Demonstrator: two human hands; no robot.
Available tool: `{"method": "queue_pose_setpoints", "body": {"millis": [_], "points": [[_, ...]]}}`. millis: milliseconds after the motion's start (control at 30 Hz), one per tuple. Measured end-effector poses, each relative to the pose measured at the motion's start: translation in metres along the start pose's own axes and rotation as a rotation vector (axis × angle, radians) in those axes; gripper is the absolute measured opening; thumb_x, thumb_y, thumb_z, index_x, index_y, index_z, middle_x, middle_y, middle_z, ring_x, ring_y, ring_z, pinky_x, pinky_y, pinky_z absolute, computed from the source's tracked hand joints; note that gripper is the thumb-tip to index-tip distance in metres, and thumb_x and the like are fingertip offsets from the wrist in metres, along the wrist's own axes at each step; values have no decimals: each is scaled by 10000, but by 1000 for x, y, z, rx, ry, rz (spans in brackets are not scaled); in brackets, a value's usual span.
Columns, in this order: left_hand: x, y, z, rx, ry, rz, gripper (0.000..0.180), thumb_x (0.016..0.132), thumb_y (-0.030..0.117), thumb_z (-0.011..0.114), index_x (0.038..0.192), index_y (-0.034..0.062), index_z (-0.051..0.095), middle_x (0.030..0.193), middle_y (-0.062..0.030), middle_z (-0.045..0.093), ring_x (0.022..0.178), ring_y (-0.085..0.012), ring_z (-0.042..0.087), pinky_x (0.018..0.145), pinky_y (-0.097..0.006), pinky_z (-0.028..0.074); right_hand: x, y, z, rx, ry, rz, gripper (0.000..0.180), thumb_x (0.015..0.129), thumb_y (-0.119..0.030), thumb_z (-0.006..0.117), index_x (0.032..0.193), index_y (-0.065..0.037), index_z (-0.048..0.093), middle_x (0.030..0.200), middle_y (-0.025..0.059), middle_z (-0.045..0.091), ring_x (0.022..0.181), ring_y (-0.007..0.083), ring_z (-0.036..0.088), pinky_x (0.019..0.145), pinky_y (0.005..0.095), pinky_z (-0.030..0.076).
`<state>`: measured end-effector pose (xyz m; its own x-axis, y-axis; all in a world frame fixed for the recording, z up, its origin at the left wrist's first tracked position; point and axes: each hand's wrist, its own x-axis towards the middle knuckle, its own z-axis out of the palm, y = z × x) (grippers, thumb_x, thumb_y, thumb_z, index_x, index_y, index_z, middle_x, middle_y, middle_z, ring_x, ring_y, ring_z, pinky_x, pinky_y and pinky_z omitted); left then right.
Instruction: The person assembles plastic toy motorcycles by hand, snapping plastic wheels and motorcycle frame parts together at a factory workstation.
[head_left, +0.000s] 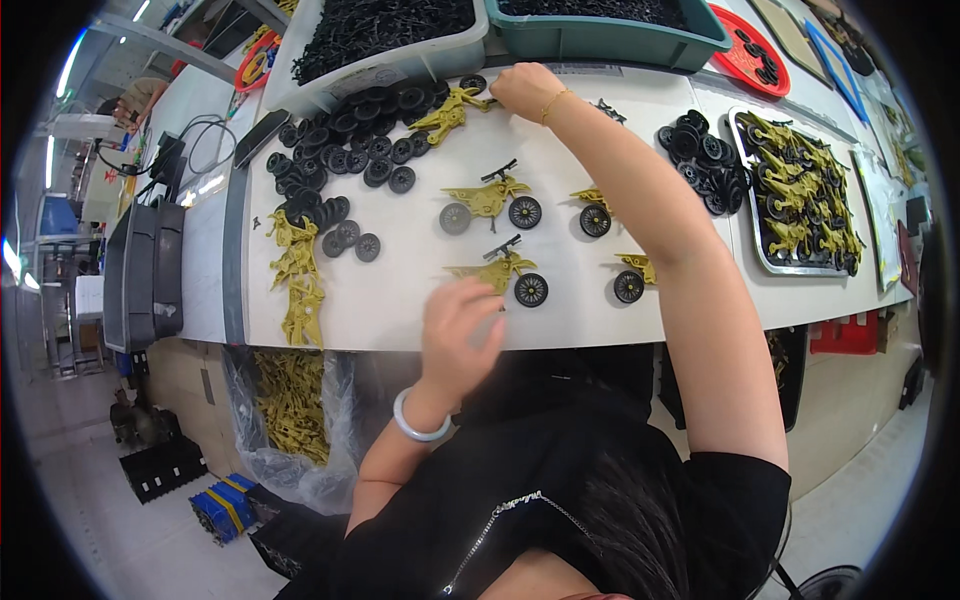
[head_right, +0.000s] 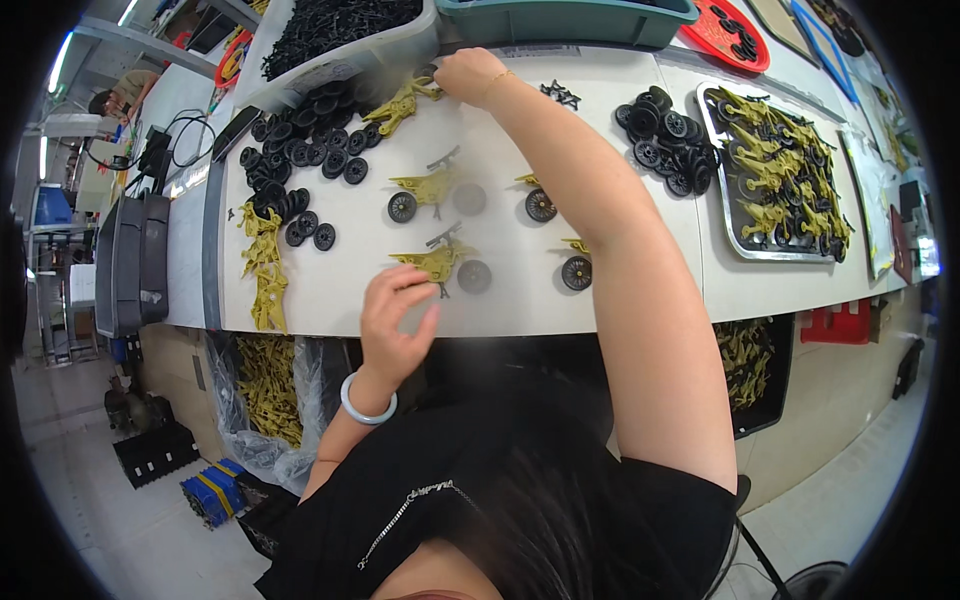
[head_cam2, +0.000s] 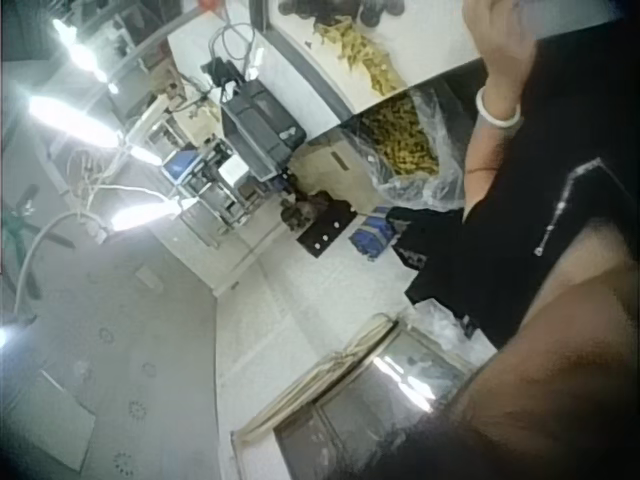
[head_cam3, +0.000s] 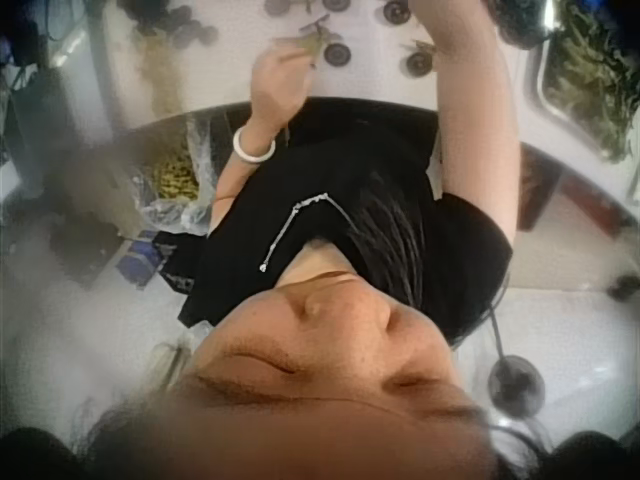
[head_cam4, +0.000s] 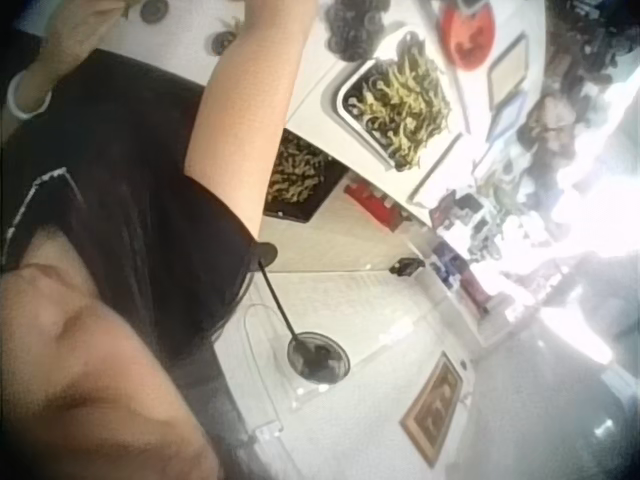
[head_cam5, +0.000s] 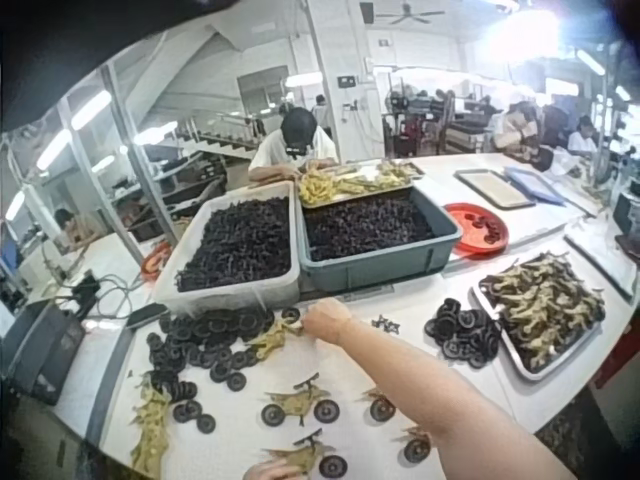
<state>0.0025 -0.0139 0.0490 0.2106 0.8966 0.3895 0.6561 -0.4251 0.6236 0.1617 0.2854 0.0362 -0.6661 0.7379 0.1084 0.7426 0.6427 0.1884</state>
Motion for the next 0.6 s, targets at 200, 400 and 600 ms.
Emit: {"method": "queue_pose_setpoints", "body": {"millis": [200,400,600], "points": [[17,41,65,-304,-235,284,340,694,40,704,1024,30,625,1015,-132,608,1019,-334,570,912,-454,446,-88,18,-56,825,247,318,194,811,-122,607,947,9,654,791,93,690,691,179,672,621,295,529],[49,72,133,-186,-172,361,409,712,106,713,1091,12,591,1083,-151,559,1053,-348,525,940,-470,425,-232,31,-86,1523,41,589,204,925,-131,487,963,4,635,861,59,673,773,102,665,552,202,478],[60,62,159,25,-160,396,266,708,105,709,939,5,625,1066,-139,566,979,-312,544,854,-416,452,-278,23,-64,1279,-29,601,161,862,34,542,1019,3,560,788,30,635,715,52,551,650,205,447]]}}
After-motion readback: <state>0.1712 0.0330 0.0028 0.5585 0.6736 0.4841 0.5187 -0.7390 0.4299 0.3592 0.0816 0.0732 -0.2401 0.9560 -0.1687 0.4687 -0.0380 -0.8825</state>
